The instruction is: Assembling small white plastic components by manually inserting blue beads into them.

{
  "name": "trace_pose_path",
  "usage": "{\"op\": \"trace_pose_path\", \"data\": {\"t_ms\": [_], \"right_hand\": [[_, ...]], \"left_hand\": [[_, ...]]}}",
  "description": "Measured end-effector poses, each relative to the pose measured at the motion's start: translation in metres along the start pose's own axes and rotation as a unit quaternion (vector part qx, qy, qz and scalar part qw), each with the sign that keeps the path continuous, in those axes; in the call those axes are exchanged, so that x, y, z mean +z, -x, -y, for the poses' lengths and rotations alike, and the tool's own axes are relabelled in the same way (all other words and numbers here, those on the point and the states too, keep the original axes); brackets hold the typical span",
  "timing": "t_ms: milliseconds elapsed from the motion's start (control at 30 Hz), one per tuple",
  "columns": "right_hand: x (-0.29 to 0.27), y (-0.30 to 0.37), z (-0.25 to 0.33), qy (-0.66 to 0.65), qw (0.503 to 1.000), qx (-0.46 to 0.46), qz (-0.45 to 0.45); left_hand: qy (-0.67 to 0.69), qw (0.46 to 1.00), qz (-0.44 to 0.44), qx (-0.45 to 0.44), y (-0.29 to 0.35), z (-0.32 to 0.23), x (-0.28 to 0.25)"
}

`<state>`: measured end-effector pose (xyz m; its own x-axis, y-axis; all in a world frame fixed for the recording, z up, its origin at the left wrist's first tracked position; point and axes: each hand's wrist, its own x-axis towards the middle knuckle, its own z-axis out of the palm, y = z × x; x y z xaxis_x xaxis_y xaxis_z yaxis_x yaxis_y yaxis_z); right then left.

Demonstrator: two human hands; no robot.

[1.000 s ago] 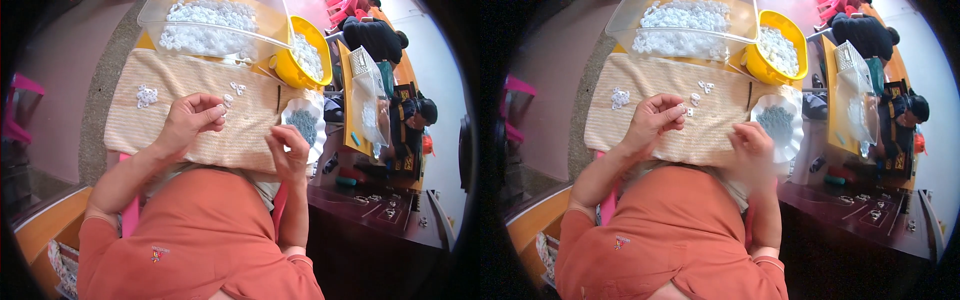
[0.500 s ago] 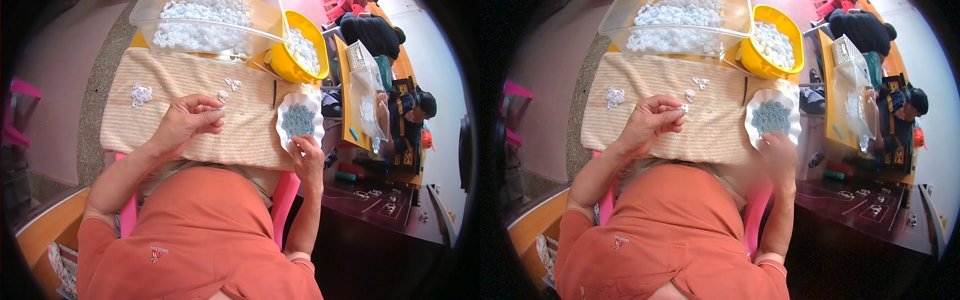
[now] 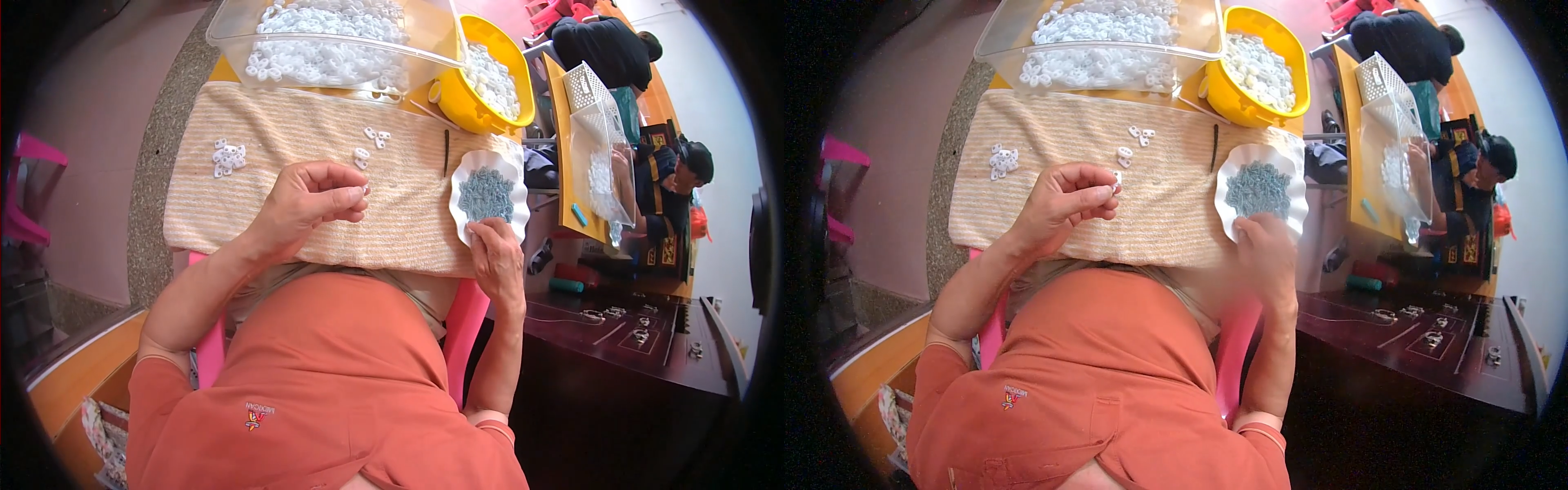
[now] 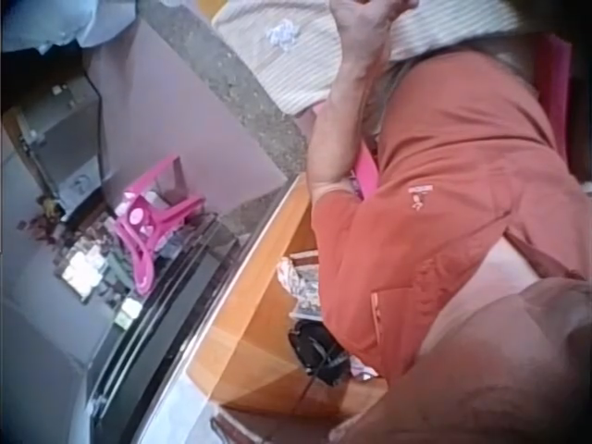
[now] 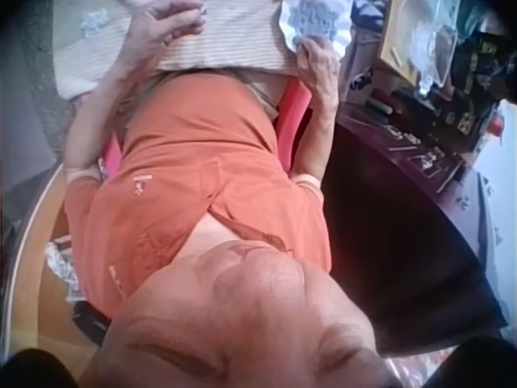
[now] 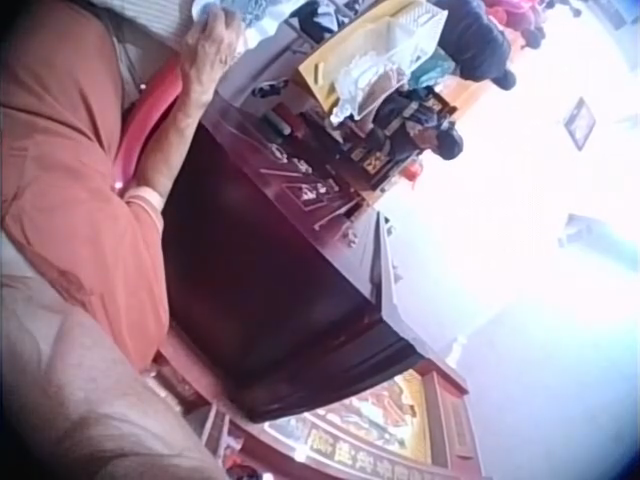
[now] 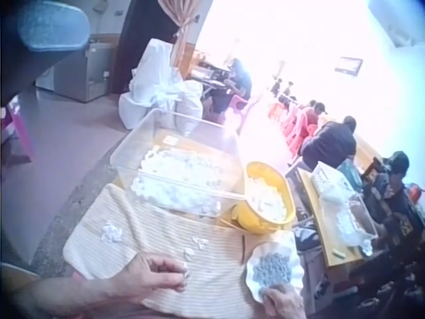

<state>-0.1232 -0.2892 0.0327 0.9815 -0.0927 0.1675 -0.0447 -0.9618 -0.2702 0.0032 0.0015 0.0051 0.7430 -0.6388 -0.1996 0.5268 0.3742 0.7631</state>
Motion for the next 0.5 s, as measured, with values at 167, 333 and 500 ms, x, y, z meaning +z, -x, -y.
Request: {"op": "trace_pose_path", "data": {"t_ms": [167,333,500], "right_hand": [[-0.0039,0.0026,0.0050,0.022,0.999,0.023,-0.013],[-0.0029,0.0047,-0.0005,0.019,1.000,-0.004,0.002],[0.0006,0.0046,0.0032,0.025,1.000,0.009,-0.016]], "left_hand": [[-0.011,1.000,0.019,0.005,-0.0011,0.0034,-0.0030],[-0.016,0.999,0.025,0.012,-0.0021,0.0043,-0.0029],[-0.013,0.999,0.027,0.017,-0.0020,0.0044,-0.0009]]}}
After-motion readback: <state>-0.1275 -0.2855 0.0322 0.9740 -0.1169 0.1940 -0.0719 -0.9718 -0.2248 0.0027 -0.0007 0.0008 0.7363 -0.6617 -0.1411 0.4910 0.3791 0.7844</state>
